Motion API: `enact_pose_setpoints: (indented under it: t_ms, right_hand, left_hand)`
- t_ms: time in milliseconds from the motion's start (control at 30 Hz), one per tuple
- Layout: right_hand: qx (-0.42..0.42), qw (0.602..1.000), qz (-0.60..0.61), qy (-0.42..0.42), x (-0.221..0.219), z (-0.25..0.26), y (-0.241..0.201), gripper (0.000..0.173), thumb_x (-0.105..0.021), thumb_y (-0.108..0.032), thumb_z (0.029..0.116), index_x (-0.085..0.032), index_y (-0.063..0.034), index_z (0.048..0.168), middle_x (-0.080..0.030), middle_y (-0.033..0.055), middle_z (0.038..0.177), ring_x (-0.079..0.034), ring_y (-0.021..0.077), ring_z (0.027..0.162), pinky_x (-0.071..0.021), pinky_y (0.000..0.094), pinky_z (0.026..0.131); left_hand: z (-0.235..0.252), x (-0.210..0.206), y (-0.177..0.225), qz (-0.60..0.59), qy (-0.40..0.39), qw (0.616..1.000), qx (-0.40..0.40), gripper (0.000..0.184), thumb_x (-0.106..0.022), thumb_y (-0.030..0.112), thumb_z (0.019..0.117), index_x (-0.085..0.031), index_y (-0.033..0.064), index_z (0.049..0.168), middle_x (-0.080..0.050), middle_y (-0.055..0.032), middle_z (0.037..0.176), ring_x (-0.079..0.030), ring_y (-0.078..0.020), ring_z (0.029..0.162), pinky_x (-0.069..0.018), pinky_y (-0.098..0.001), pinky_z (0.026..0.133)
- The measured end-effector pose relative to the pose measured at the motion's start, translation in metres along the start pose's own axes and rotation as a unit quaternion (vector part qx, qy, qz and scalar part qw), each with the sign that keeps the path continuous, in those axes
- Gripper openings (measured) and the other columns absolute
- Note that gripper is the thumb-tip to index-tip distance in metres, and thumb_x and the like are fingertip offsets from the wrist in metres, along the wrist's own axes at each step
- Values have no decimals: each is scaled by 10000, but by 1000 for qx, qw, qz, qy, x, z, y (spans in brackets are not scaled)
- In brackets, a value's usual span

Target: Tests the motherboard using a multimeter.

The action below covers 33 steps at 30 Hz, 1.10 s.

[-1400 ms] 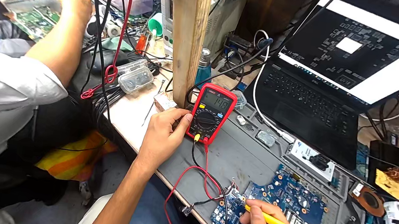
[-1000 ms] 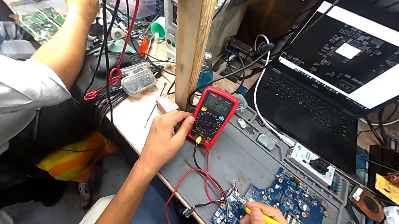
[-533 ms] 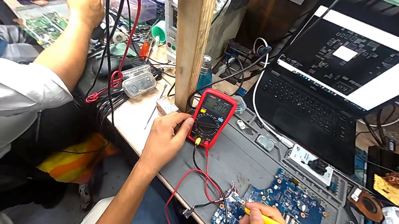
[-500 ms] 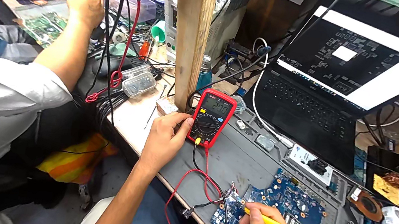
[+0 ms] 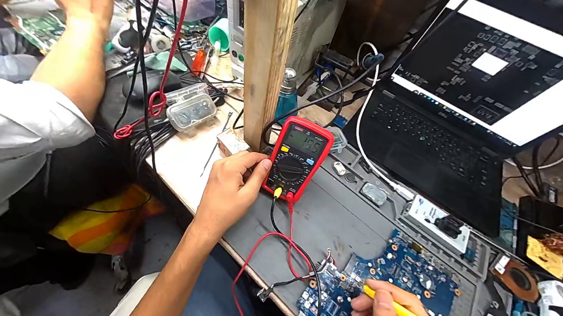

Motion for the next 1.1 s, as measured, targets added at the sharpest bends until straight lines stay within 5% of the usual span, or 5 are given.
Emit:
enact_pose_setpoints:
  t_ms: [1100]
  right_hand:
    - [-10,998,-46,-37,-9,1,2,242,-530,-223,1067,-711,-65,1096,-727,-7,806,-693,128,656,-589,261,527]
  left_hand:
    - [-1,0,-1,-3,-6,1000,9,272,-555,310,1066,-763,142,1114,-722,40,938,-660,-21,771,-559,-220,683]
Point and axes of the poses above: each hand's wrist, its own z-axis towards the middle knuckle, its own x-axis out of the back of the hand, y = z × x, the point moved 8 cm from there along z, towards the middle knuckle
